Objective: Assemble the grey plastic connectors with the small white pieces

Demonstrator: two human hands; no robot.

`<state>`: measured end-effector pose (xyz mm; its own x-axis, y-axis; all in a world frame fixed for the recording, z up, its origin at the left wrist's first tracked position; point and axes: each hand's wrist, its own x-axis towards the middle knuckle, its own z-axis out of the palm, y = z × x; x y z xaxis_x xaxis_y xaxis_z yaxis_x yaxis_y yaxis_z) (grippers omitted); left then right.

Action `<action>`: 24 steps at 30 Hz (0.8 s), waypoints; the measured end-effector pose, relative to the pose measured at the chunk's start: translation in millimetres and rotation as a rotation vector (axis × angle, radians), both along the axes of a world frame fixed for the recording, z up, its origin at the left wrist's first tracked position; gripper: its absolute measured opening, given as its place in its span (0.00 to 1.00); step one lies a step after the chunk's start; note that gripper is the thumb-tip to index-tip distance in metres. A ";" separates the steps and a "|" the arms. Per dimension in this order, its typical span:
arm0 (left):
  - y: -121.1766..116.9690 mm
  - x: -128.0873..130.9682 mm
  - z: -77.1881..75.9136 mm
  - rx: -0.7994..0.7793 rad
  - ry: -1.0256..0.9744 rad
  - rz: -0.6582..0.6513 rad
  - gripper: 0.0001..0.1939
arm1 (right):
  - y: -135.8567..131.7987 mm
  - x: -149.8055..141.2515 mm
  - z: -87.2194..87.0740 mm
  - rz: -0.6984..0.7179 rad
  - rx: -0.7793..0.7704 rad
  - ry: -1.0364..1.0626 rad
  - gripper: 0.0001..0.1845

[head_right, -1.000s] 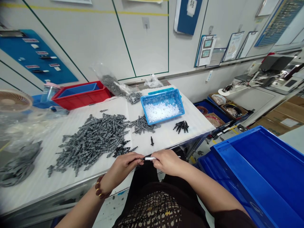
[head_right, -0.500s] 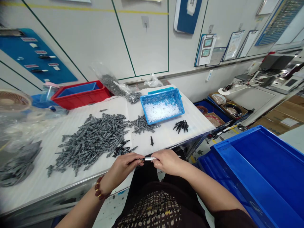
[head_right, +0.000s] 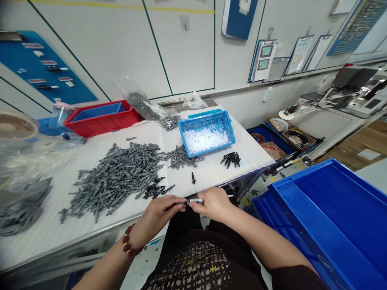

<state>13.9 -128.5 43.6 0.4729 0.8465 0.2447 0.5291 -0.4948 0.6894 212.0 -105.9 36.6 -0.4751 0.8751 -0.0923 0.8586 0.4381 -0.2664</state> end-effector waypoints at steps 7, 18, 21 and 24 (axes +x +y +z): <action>-1.0 -0.8 -8.8 -0.009 -0.028 0.038 0.09 | 0.4 -1.1 -3.1 -0.006 -0.027 0.011 0.23; -8.3 10.7 -18.0 0.185 0.060 0.127 0.12 | 2.4 -0.6 -5.0 -0.045 -0.024 -0.044 0.25; -7.8 11.0 -20.4 0.177 0.056 0.137 0.12 | 2.4 -0.9 -3.7 -0.054 -0.032 -0.051 0.26; -8.3 11.8 -20.9 0.151 0.064 0.148 0.12 | 2.3 -1.1 -3.1 -0.057 -0.042 -0.066 0.26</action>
